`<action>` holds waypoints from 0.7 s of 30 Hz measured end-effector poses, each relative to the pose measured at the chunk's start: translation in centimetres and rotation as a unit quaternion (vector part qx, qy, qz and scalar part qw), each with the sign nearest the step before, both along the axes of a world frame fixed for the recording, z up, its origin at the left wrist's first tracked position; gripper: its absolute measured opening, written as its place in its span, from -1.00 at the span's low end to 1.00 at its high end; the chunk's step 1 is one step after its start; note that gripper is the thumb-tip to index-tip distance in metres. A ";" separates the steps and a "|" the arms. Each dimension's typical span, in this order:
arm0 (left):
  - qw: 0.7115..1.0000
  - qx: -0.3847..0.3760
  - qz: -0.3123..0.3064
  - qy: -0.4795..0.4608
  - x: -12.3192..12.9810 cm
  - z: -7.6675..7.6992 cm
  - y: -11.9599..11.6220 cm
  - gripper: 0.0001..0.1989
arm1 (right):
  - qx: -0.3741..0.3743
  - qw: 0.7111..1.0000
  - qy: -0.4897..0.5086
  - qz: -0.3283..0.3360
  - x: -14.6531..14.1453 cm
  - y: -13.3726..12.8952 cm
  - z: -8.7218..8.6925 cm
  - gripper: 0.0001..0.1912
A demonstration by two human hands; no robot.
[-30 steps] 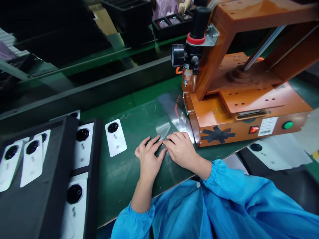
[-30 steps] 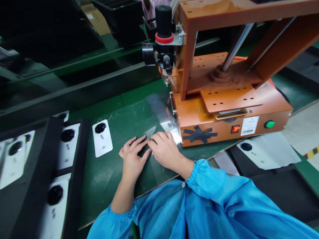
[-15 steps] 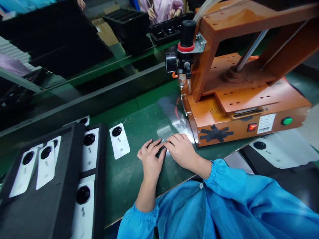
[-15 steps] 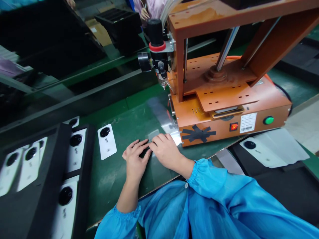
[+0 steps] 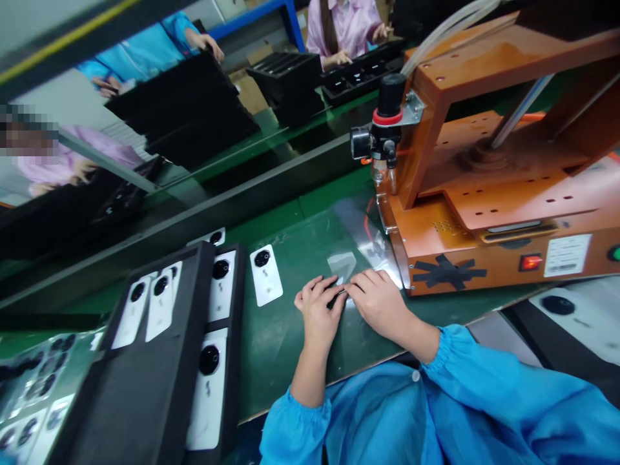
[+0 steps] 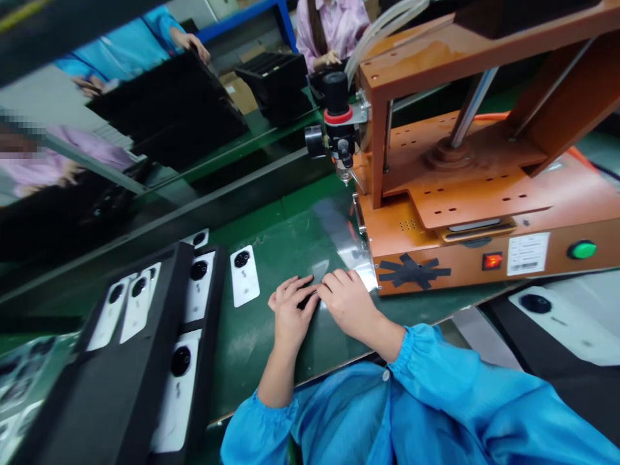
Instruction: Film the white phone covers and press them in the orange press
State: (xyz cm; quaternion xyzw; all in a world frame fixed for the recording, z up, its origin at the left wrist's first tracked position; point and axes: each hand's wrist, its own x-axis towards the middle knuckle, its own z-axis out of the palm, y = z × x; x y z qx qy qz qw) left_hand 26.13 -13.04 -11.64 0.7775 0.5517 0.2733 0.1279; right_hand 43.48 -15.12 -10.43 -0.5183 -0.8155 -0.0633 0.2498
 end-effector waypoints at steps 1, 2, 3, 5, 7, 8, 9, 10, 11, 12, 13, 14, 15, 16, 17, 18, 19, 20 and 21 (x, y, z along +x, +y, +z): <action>1.000 0.000 0.002 0.003 0.1 0.0 0.0 -0.86 | 0.003 1.000 0.001 -0.001 0.1 0.0 0.0 -0.85; 1.000 0.001 0.003 0.006 0.1 0.1 -0.1 -0.85 | 0.006 1.000 0.002 -0.002 0.1 -0.1 0.0 -0.86; 1.000 0.001 0.003 0.010 0.1 0.1 -0.1 -0.84 | 0.009 1.000 0.003 -0.002 0.2 -0.1 -0.1 -0.86; 1.000 0.003 0.004 0.016 0.2 0.2 -0.1 -0.84 | 0.011 1.000 0.006 -0.003 0.2 -0.1 -0.2 -0.87; 1.000 0.004 0.002 0.020 0.2 0.3 -0.1 -0.85 | 0.010 1.000 0.008 -0.004 0.2 0.0 -0.4 -0.87; 1.000 0.005 0.002 0.021 0.2 0.3 -0.1 -0.85 | 0.008 1.000 0.009 -0.004 0.2 0.0 -0.5 -0.86; 1.000 0.005 0.001 0.021 0.2 0.3 -0.1 -0.86 | 0.006 1.000 0.011 -0.007 0.2 0.0 -0.5 -0.87; 1.000 0.006 0.000 0.020 0.1 0.2 -0.1 -0.86 | 0.004 1.000 0.013 -0.010 0.2 0.0 -0.6 -0.88; 1.000 0.007 -0.001 0.018 0.1 0.2 -0.1 -0.87 | 0.003 1.000 0.016 -0.014 0.2 0.0 -0.6 -0.88; 1.000 0.008 -0.002 0.016 0.0 0.1 -0.1 -0.88 | 0.001 1.000 0.018 -0.015 0.2 0.1 -0.6 -0.87; 1.000 0.008 -0.004 0.013 0.0 0.0 0.0 -0.88 | -0.001 1.000 0.019 -0.016 0.1 0.1 -0.6 -0.86; 1.000 0.008 -0.005 0.011 -0.1 -0.1 0.0 -0.88 | -0.002 1.000 0.016 -0.015 0.1 0.1 -0.5 -0.86; 1.000 0.008 -0.007 0.009 -0.1 -0.2 0.1 -0.88 | -0.003 1.000 0.012 -0.013 0.0 0.1 -0.4 -0.87; 1.000 0.007 -0.008 0.008 -0.1 -0.3 0.1 -0.88 | -0.005 1.000 0.005 -0.012 0.0 0.2 -0.2 -0.88; 1.000 0.006 -0.009 0.008 -0.2 -0.3 0.2 -0.88 | -0.006 1.000 -0.001 -0.012 -0.1 0.2 -0.1 -0.88; 1.000 0.005 -0.010 0.009 -0.2 -0.2 0.2 -0.88 | -0.008 1.000 -0.007 -0.015 -0.1 0.2 0.1 -0.88; 1.000 0.004 -0.012 0.010 -0.2 -0.1 0.2 -0.87 | -0.009 1.000 -0.011 -0.019 -0.1 0.0 0.3 -0.88; 1.000 0.002 -0.017 0.015 -0.2 0.0 0.1 -0.85 | -0.007 1.000 -0.011 -0.022 0.1 -0.2 0.6 -0.88; 0.999 -0.001 -0.027 0.026 -0.2 0.2 0.0 -0.80 | -0.002 1.000 -0.006 -0.023 0.3 -0.7 0.8 -0.88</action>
